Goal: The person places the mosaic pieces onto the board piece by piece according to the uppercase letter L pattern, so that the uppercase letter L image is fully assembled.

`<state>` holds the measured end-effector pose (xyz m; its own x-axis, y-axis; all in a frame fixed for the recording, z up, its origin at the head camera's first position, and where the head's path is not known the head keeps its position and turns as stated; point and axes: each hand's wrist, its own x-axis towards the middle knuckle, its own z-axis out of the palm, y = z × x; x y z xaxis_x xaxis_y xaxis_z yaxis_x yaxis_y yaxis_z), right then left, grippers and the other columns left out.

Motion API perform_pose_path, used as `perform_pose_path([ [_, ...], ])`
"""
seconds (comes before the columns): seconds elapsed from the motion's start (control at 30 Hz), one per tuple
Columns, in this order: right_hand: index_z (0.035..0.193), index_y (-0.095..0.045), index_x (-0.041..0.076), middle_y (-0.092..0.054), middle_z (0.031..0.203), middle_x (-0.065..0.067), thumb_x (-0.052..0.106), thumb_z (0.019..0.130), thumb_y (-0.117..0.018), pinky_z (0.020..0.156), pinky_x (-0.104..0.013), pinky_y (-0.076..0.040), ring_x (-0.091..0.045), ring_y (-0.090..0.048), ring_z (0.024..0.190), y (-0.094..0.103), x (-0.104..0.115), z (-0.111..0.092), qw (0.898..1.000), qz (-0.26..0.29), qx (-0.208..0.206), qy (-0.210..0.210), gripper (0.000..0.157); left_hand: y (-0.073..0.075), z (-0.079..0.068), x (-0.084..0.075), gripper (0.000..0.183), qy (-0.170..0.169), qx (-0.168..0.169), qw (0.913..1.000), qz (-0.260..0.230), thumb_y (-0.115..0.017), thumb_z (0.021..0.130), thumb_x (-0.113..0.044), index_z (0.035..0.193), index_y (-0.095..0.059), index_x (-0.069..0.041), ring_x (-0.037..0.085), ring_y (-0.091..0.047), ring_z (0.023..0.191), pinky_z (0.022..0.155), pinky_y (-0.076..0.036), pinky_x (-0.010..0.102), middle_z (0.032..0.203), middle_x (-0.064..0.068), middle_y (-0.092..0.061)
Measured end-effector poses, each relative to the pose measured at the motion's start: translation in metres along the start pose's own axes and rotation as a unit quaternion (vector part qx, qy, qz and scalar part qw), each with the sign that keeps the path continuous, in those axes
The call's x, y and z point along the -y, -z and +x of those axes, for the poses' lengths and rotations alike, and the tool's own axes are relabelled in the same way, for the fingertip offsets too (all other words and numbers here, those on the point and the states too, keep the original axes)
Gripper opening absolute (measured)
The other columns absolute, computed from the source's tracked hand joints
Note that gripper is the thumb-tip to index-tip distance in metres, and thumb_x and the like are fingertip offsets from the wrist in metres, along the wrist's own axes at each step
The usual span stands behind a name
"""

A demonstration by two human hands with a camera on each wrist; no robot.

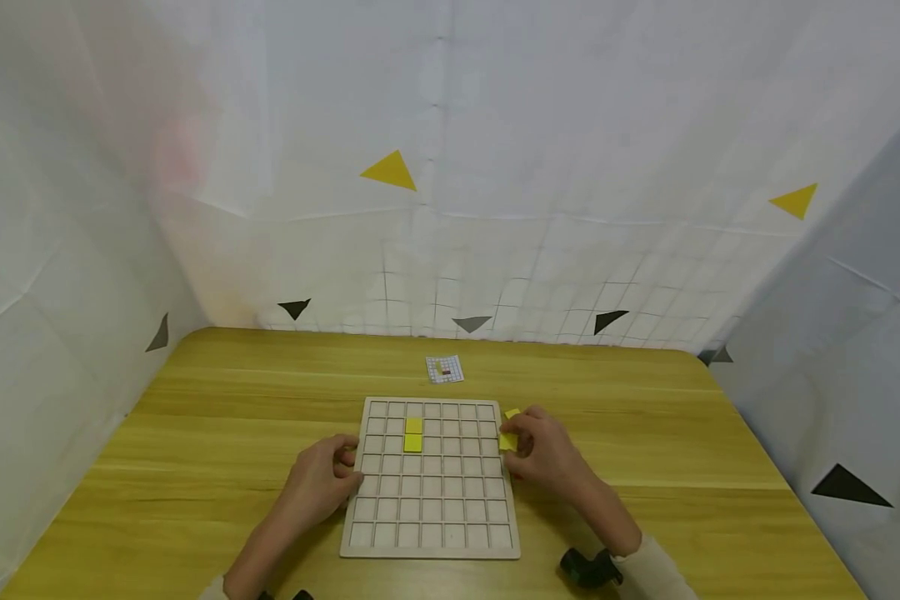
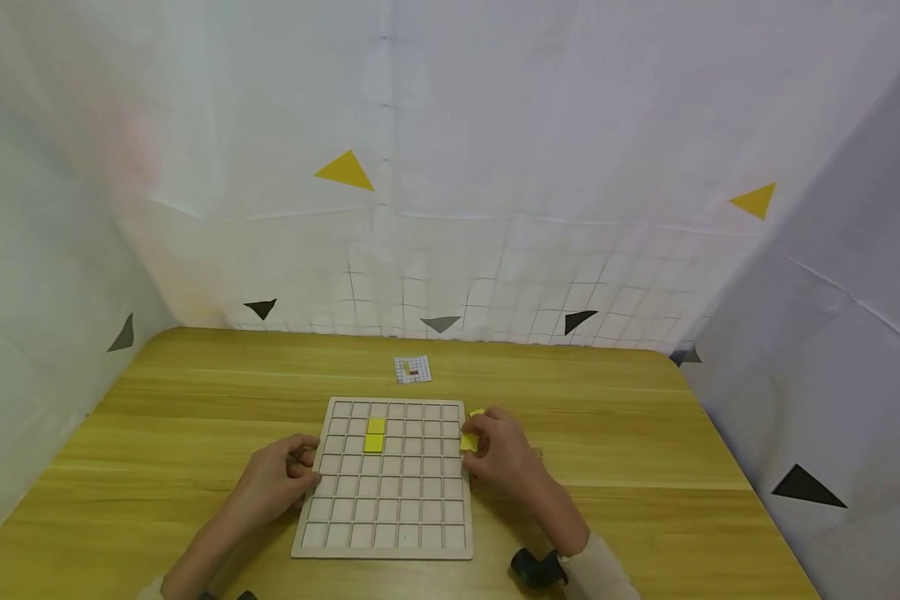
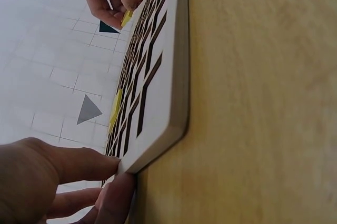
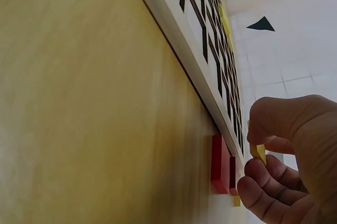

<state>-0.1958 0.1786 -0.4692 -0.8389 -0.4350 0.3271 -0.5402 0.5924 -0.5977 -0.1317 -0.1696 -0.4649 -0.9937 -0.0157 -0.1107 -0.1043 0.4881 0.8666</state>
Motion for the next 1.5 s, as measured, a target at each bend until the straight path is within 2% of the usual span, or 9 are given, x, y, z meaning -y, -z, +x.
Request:
perform_pose_path([
  [0.27, 0.099, -0.072, 0.005, -0.054, 0.087, -0.001, -0.003, 0.070, -0.078, 0.057, -0.023, -0.048, -0.009, -0.051, 0.068, -0.007, 0.004, 0.003, 1.000, -0.002, 0.006, 0.013, 0.031, 0.000, 0.000, -0.001, 0.048, 0.002, -0.002, 1.0000, 0.004, -0.075, 0.080, 0.006, 0.126, -0.061, 0.006, 0.017, -0.063, 0.079, 0.050, -0.055, 0.029, 0.097, 0.008, -0.060],
  [1.03, 0.101, -0.072, 0.006, -0.055, 0.090, 0.000, 0.000, 0.072, -0.078, 0.059, -0.024, -0.049, -0.012, -0.053, 0.070, -0.024, 0.025, 0.013, 0.999, 0.015, 0.042, -0.006, 0.031, -0.001, 0.000, -0.002, 0.049, 0.008, 0.002, 1.0000, 0.003, -0.075, 0.081, 0.006, 0.127, -0.060, 0.005, 0.016, -0.063, 0.079, 0.050, -0.055, 0.029, 0.098, 0.008, -0.060],
  [1.5, 0.101, -0.072, 0.004, -0.054, 0.088, -0.001, 0.000, 0.073, -0.078, 0.060, -0.024, -0.048, -0.014, -0.053, 0.071, -0.032, 0.038, 0.020, 0.998, 0.017, 0.049, 0.017, 0.029, 0.000, 0.000, -0.002, 0.049, 0.009, 0.003, 0.9999, 0.008, -0.075, 0.081, 0.005, 0.128, -0.060, 0.005, 0.016, -0.063, 0.080, 0.050, -0.055, 0.029, 0.099, 0.008, -0.060],
])
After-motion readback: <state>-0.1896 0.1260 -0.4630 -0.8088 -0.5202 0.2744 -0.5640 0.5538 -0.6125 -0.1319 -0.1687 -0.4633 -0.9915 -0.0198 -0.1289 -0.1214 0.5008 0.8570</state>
